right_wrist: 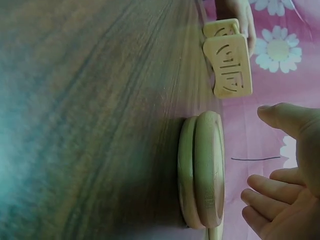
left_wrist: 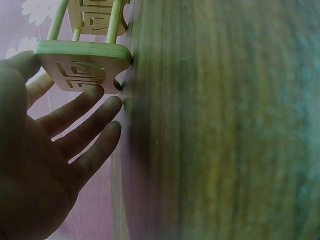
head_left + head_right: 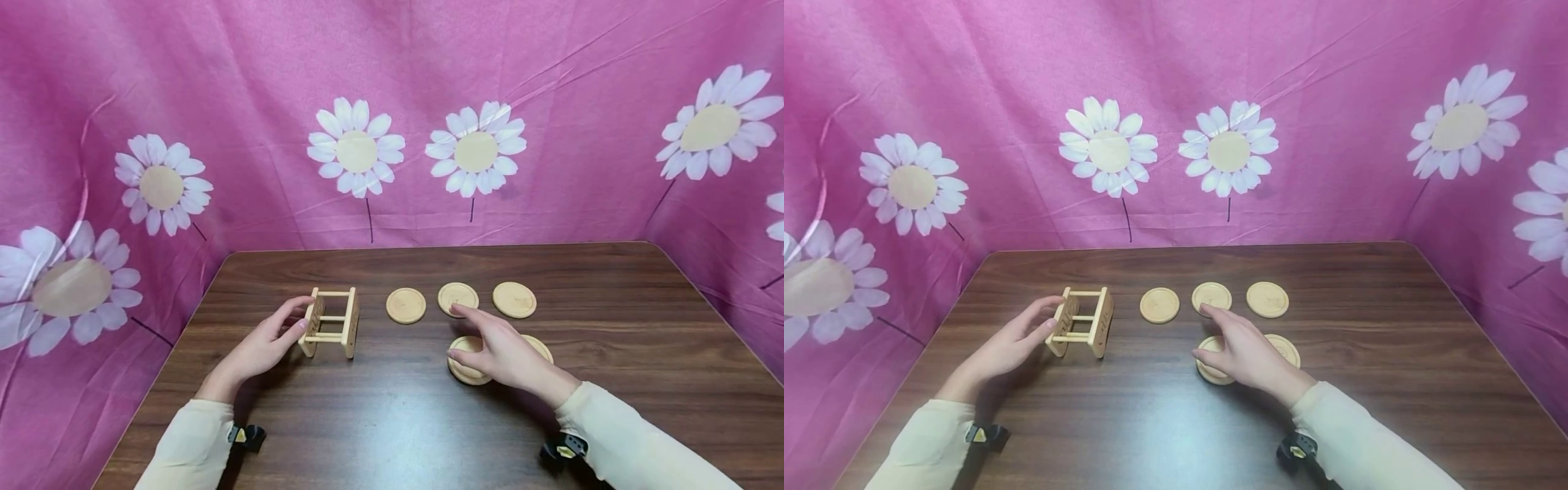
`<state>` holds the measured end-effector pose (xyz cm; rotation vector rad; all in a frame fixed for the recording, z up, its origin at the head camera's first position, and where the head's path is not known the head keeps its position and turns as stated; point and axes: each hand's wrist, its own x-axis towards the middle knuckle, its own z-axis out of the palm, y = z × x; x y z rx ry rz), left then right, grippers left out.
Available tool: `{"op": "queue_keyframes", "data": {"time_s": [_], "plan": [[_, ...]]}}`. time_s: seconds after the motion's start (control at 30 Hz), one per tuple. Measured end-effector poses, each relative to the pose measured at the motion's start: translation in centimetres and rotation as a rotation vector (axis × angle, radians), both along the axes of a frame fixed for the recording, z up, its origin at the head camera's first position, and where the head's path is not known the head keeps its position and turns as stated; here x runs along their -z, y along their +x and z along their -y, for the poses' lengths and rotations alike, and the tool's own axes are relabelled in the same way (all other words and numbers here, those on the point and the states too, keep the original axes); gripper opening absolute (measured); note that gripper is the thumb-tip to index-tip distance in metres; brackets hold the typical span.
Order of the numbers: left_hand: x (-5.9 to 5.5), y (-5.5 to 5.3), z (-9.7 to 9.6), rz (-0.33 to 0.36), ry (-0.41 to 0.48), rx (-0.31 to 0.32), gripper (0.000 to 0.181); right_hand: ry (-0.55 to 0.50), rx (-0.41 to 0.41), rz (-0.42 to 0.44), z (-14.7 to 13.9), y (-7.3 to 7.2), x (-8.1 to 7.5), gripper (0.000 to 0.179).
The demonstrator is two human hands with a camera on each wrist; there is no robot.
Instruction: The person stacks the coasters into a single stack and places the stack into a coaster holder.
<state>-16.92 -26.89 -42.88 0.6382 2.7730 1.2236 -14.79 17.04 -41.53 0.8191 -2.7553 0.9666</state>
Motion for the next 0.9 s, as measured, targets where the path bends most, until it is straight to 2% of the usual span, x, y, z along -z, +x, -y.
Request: {"op": "queue_keyframes", "data": {"time_s": [0.3, 0.9], "plan": [[0.0, 0.0, 0.0, 0.001, -0.017, -0.005, 0.043, 0.041, -0.045, 0.003, 0.6, -0.9, -0.2, 0.071], [0.0, 0.0, 0.0, 0.006, 0.010, -0.004, 0.042, 0.035, -0.080, 0.053, 2.0, -2.7, -0.7, 0.070]]}}
